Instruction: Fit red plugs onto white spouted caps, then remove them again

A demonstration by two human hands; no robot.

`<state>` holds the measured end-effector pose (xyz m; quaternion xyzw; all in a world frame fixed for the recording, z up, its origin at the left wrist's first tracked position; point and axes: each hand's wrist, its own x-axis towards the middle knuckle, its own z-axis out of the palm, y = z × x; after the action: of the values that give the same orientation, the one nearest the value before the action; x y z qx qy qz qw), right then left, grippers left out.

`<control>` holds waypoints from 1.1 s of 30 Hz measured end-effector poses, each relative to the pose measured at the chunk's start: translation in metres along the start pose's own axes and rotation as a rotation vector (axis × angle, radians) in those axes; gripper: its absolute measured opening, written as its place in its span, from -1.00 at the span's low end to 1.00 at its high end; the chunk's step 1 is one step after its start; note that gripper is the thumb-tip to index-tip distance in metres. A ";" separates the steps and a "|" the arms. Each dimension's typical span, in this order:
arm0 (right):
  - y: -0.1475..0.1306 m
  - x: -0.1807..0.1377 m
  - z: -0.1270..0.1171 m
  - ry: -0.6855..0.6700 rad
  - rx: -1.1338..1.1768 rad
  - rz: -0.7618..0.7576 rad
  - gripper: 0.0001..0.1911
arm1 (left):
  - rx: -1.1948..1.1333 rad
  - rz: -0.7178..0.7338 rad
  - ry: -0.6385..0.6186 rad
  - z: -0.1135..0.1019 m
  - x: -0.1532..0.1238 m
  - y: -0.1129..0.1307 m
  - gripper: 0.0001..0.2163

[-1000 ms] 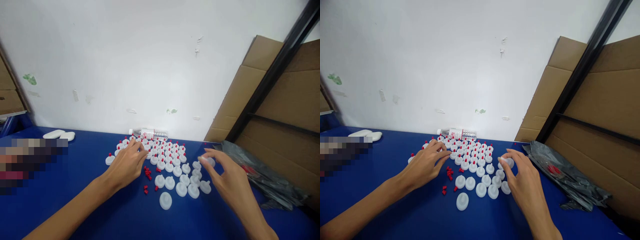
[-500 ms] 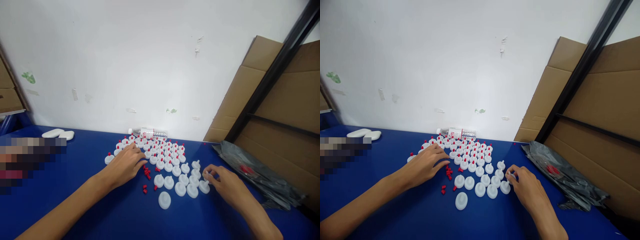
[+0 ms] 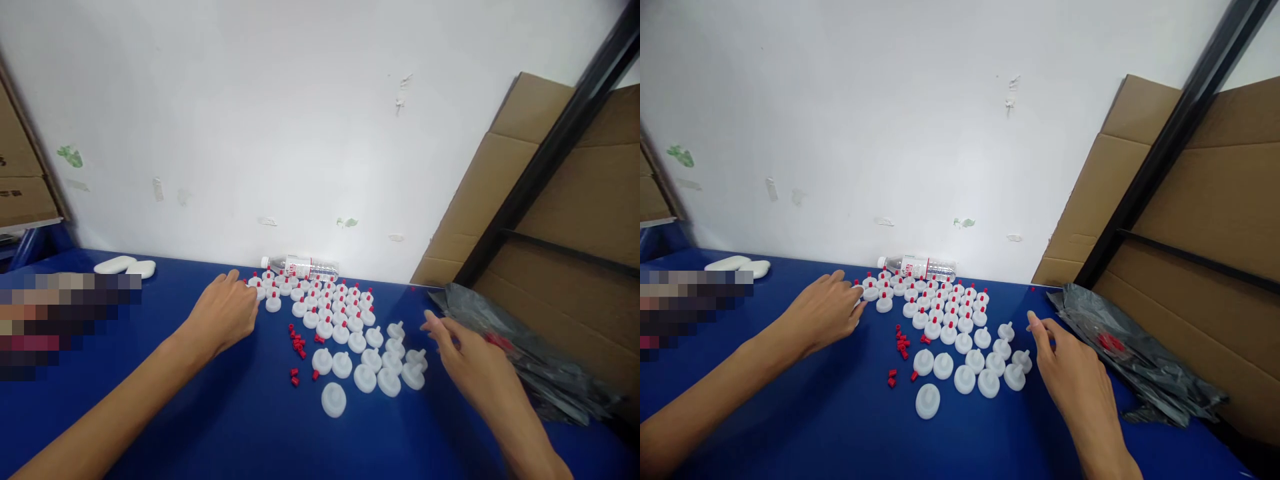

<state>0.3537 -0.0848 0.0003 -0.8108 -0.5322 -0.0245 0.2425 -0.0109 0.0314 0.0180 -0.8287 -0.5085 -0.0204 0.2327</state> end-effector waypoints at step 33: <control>-0.098 -0.054 -0.004 -0.197 0.303 -0.771 -0.70 | -0.644 0.536 0.696 -0.023 -0.024 0.085 -0.85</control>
<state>0.2451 -0.1015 0.0242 -0.5062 -0.8146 0.0424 0.2799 0.0544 -0.0297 0.0014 -0.9030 -0.1403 -0.3883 0.1185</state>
